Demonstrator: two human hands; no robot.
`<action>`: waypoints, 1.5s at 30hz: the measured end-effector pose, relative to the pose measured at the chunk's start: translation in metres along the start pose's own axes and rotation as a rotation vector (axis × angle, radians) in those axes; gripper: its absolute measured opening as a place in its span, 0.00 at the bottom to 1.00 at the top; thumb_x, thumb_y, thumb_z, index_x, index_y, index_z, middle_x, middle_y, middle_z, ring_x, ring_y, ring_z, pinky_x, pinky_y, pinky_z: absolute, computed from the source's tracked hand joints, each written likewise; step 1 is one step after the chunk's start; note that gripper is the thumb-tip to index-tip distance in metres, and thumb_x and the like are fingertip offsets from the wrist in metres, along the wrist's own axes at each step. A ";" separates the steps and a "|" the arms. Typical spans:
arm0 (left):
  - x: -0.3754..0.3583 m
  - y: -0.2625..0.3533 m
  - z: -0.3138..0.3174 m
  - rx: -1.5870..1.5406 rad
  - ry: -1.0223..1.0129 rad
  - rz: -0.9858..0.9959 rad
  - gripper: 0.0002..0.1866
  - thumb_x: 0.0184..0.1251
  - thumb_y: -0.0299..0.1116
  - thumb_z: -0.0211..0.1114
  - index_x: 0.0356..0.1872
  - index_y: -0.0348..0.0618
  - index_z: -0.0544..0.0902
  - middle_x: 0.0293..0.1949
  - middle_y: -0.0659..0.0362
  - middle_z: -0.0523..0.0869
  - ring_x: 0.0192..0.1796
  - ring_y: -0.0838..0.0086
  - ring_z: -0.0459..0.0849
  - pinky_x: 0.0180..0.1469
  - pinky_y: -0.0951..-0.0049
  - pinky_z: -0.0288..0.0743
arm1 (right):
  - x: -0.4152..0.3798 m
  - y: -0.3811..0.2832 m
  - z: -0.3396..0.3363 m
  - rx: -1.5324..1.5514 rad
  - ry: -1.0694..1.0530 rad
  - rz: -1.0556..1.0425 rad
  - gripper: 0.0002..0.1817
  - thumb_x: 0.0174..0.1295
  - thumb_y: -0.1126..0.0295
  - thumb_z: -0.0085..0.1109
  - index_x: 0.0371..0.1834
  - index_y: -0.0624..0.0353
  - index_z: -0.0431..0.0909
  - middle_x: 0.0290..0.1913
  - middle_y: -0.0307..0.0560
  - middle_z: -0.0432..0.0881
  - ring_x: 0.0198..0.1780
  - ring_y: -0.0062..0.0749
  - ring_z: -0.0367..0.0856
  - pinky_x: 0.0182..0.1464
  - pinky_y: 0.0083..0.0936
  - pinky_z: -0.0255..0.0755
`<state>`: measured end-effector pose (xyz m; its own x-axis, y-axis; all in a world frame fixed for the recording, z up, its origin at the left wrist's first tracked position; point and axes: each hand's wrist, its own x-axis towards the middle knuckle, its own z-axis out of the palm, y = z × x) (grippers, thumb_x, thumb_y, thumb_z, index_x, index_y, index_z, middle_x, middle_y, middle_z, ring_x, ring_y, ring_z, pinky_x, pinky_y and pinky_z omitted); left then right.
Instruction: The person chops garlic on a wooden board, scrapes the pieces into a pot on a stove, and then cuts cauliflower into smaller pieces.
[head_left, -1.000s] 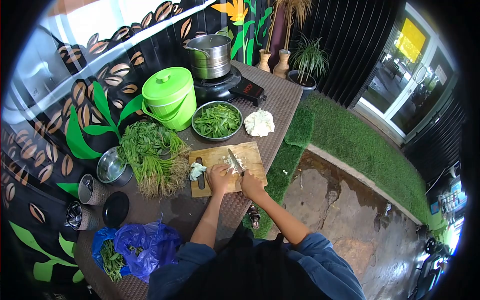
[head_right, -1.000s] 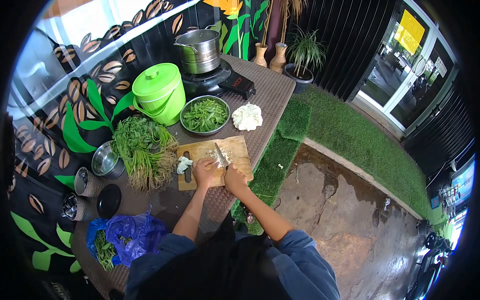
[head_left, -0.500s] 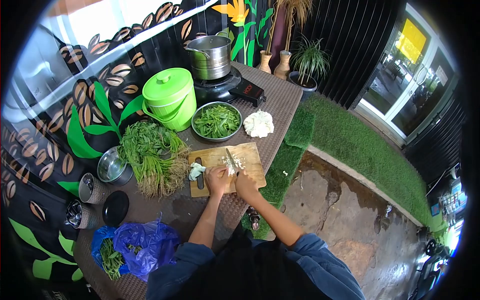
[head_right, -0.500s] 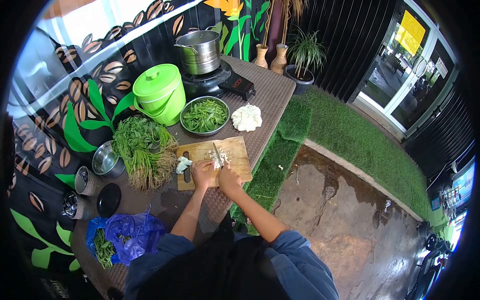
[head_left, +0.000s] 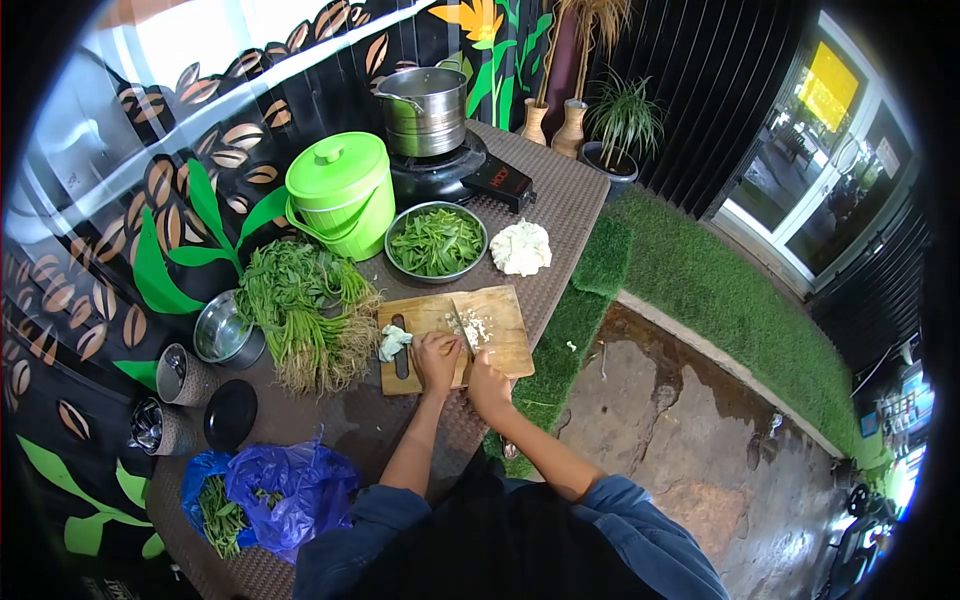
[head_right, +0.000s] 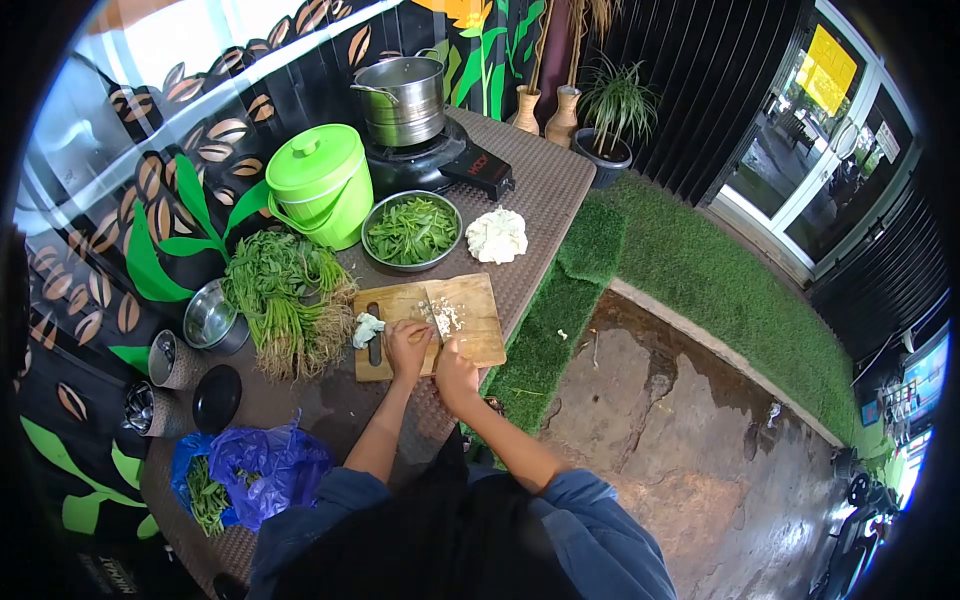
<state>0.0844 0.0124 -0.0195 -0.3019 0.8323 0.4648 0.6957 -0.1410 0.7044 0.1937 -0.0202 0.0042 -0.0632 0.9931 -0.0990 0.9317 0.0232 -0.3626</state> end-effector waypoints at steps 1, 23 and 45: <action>0.001 -0.001 0.000 0.005 -0.008 -0.004 0.05 0.49 0.34 0.74 0.28 0.49 0.90 0.32 0.63 0.85 0.45 0.64 0.76 0.52 0.64 0.67 | 0.005 0.003 0.003 -0.003 -0.001 -0.002 0.17 0.65 0.67 0.45 0.50 0.69 0.66 0.35 0.63 0.84 0.37 0.53 0.86 0.38 0.41 0.81; -0.001 0.000 -0.002 -0.013 -0.018 0.028 0.05 0.50 0.32 0.74 0.29 0.47 0.89 0.33 0.61 0.84 0.45 0.63 0.75 0.51 0.66 0.70 | 0.009 0.000 0.004 -0.007 0.059 -0.092 0.20 0.65 0.67 0.47 0.54 0.72 0.61 0.32 0.66 0.82 0.36 0.56 0.85 0.37 0.44 0.80; -0.004 -0.002 -0.005 -0.022 -0.015 0.080 0.04 0.49 0.30 0.73 0.27 0.46 0.89 0.32 0.61 0.83 0.45 0.63 0.76 0.50 0.65 0.71 | 0.020 -0.001 0.003 0.062 0.058 -0.053 0.16 0.65 0.67 0.46 0.50 0.67 0.65 0.28 0.62 0.84 0.32 0.52 0.86 0.33 0.41 0.81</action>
<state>0.0808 0.0064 -0.0196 -0.2360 0.8257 0.5123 0.7024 -0.2193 0.6771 0.1908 -0.0012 -0.0005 -0.0895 0.9957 -0.0244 0.9034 0.0709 -0.4229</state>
